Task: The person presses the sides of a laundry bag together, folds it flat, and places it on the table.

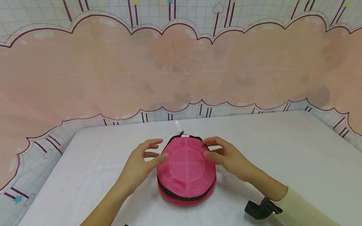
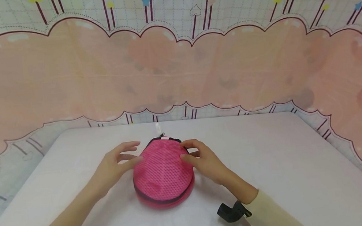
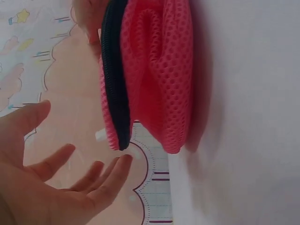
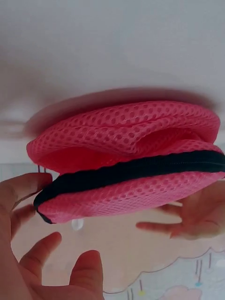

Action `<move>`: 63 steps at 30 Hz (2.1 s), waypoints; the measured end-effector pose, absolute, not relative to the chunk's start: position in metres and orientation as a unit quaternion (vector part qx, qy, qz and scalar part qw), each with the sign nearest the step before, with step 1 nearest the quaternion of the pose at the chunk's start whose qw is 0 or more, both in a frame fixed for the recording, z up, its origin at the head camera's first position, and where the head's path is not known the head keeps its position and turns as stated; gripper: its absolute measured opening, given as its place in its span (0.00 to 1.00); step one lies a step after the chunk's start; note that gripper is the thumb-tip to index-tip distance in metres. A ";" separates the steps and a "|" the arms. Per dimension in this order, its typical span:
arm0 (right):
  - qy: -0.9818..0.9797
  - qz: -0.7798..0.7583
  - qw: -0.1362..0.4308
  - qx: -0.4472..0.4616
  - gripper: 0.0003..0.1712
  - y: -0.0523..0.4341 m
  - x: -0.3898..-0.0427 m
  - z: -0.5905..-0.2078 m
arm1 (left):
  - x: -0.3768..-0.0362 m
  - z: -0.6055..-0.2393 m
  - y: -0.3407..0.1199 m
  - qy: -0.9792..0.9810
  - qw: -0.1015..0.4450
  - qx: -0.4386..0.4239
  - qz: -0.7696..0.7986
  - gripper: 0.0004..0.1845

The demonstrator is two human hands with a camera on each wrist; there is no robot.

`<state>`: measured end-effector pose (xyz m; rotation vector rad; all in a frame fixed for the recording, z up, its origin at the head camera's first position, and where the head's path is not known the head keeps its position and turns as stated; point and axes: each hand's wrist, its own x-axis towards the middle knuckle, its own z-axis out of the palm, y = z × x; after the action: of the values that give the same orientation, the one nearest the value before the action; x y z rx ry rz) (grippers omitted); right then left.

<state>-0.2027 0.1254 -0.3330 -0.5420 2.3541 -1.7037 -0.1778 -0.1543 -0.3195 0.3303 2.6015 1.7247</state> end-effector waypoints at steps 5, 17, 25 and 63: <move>0.824 -0.512 0.012 -0.241 0.26 0.132 -0.204 -0.332 | -0.181 -0.320 -0.151 0.842 -0.078 0.187 0.500 0.33; 0.866 -0.326 -0.041 -0.377 0.38 0.126 -0.195 -0.339 | -0.180 -0.340 -0.147 0.900 -0.103 0.315 0.283 0.48; 0.880 -0.249 -0.041 -0.403 0.46 0.117 -0.194 -0.346 | -0.180 -0.347 -0.137 0.909 -0.083 0.354 0.203 0.55; 0.892 -0.205 0.015 -0.402 0.48 0.101 -0.190 -0.362 | -0.174 -0.366 -0.134 0.927 -0.018 0.329 0.180 0.55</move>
<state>-0.1905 0.1007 -0.3621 -1.2521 2.7758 -0.6379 -0.1740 -0.1336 -0.3657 1.0454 2.9457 0.5731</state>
